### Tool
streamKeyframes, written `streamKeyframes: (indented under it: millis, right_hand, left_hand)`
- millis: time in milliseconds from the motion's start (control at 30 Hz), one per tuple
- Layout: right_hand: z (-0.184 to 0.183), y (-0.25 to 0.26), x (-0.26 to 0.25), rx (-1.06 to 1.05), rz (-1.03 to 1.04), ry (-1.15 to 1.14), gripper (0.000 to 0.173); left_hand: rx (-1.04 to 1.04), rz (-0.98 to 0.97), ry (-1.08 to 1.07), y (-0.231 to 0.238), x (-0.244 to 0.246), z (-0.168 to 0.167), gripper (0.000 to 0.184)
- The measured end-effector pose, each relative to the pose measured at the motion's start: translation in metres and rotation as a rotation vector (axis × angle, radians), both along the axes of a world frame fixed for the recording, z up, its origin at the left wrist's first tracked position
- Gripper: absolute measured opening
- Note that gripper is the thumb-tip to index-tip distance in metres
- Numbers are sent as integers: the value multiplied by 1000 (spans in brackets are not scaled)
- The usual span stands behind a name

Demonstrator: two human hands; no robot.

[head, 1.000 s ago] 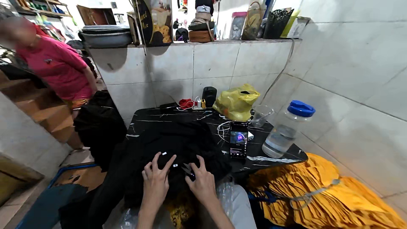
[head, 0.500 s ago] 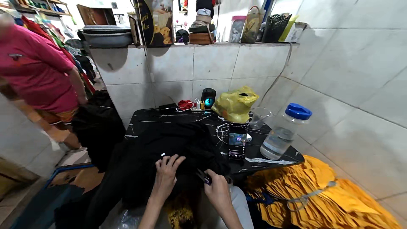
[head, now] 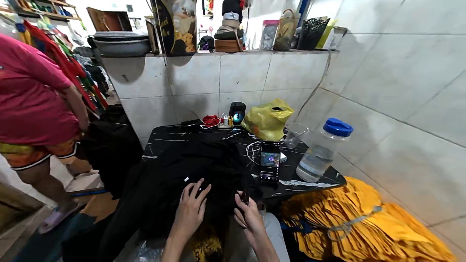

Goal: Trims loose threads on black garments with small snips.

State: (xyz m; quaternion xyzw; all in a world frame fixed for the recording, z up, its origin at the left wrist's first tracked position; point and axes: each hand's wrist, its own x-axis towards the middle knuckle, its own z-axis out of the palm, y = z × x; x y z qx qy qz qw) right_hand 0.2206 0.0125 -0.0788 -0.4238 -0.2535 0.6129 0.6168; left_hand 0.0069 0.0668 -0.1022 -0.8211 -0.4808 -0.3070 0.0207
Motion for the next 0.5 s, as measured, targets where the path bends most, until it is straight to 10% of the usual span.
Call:
streamKeyframes:
  millis: [133, 500]
  right_hand:
    - [-2, -3, 1, 5, 4, -180, 18]
    - [-7, -12, 10, 114, -4, -382, 21]
  left_hand:
    - [149, -5, -269, -21, 20, 9, 12]
    - [81, -175, -412, -47, 75, 2, 32]
